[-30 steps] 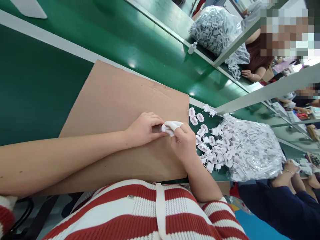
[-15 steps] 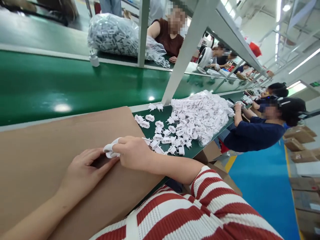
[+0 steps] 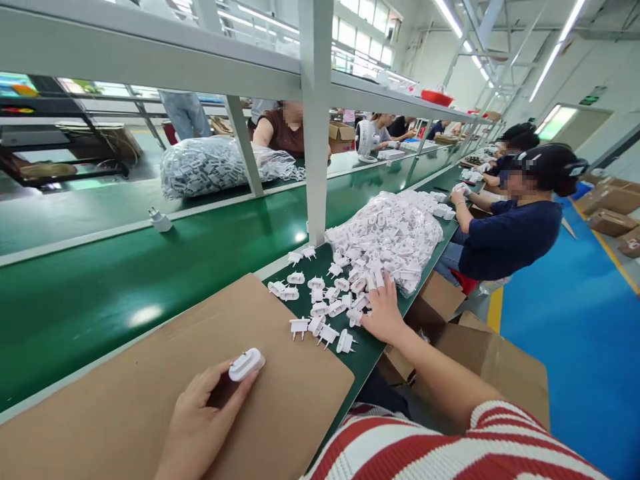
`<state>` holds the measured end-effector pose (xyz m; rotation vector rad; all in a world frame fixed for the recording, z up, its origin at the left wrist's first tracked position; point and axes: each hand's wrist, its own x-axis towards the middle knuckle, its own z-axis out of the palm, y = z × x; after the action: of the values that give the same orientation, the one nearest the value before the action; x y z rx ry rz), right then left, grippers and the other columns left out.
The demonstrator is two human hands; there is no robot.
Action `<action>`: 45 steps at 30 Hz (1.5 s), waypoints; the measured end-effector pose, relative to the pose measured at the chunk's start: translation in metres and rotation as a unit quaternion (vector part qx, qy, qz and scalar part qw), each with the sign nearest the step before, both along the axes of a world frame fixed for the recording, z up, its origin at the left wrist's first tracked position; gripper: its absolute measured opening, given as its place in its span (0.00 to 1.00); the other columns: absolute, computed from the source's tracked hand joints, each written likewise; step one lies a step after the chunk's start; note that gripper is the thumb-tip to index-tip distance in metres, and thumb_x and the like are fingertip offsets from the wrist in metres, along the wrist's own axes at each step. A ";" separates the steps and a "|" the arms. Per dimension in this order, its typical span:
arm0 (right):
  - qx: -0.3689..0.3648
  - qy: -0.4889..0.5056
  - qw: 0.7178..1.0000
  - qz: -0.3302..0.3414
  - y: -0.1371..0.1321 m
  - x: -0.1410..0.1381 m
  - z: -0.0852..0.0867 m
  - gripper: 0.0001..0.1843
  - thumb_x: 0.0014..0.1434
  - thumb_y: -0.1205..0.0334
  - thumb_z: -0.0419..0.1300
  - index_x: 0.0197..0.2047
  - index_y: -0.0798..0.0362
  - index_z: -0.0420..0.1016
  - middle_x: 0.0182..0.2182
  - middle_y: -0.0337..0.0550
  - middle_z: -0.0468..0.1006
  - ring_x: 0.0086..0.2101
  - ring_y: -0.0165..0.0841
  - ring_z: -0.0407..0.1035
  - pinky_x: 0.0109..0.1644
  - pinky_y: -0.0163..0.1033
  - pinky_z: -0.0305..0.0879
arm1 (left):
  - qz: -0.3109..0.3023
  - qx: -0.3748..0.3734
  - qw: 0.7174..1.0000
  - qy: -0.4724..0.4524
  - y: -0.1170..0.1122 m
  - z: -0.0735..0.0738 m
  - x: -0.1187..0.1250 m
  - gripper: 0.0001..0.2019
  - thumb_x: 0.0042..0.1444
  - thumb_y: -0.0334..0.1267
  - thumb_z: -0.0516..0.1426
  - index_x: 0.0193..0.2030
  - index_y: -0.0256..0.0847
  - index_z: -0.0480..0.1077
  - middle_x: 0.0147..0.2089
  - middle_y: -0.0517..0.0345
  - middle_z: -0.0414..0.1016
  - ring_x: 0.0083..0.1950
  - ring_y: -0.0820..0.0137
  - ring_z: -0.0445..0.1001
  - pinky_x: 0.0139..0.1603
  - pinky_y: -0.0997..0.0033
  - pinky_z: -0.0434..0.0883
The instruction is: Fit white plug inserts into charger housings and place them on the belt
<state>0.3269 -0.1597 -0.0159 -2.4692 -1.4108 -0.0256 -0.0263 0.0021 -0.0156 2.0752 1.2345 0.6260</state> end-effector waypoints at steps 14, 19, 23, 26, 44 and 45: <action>-0.050 -0.042 0.989 -0.135 0.084 0.064 0.029 0.39 0.61 0.35 0.58 0.64 0.55 0.72 0.66 0.67 0.69 0.72 0.66 0.48 0.73 0.73 0.30 | -0.021 0.024 0.999 -0.023 -0.001 -0.005 -0.004 0.24 0.56 0.65 0.62 0.48 0.51 0.80 0.49 0.57 0.84 0.49 0.53 0.81 0.54 0.53 0.77; -0.056 -0.008 0.983 -0.177 0.102 0.101 0.050 0.43 0.62 0.31 0.53 0.68 0.54 0.71 0.71 0.64 0.64 0.73 0.65 0.45 0.74 0.70 0.37 | -0.033 0.025 0.999 -0.022 0.001 -0.016 -0.008 0.23 0.59 0.64 0.62 0.51 0.51 0.79 0.51 0.56 0.83 0.52 0.53 0.79 0.54 0.54 0.75; -0.073 0.014 0.979 -0.188 0.123 0.121 0.068 0.41 0.66 0.37 0.50 0.71 0.57 0.69 0.73 0.65 0.60 0.72 0.62 0.49 0.71 0.63 0.51 | -0.049 0.032 0.998 -0.033 0.000 -0.015 -0.008 0.22 0.60 0.62 0.62 0.52 0.51 0.79 0.51 0.56 0.83 0.52 0.54 0.79 0.55 0.55 0.75; -0.086 0.018 0.982 -0.164 0.132 0.118 0.072 0.39 0.65 0.39 0.52 0.67 0.59 0.73 0.71 0.66 0.64 0.70 0.60 0.55 0.69 0.57 0.55 | -0.056 0.036 0.997 -0.043 -0.002 -0.010 -0.006 0.21 0.61 0.61 0.62 0.51 0.51 0.79 0.51 0.57 0.83 0.52 0.56 0.80 0.54 0.56 0.76; -0.181 -0.039 0.979 0.088 0.050 0.028 0.072 0.25 0.60 0.52 0.61 0.58 0.51 0.78 0.58 0.58 0.74 0.63 0.54 0.64 0.74 0.58 0.49 | -0.061 0.035 0.995 -0.064 -0.005 -0.004 -0.002 0.21 0.61 0.59 0.63 0.51 0.49 0.80 0.53 0.54 0.83 0.52 0.56 0.79 0.60 0.56 0.74; -0.194 -0.038 0.975 0.100 0.050 0.024 0.078 0.22 0.59 0.54 0.62 0.56 0.50 0.80 0.58 0.58 0.75 0.65 0.55 0.62 0.74 0.59 0.49 | -0.060 0.035 0.995 -0.066 -0.006 -0.001 -0.001 0.21 0.61 0.59 0.62 0.51 0.48 0.80 0.52 0.54 0.83 0.52 0.55 0.80 0.60 0.56 0.74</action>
<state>0.3508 -0.1094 0.0625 -2.6332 -1.8424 0.2225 -0.0273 -0.0039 -0.0169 2.1108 1.0188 0.7477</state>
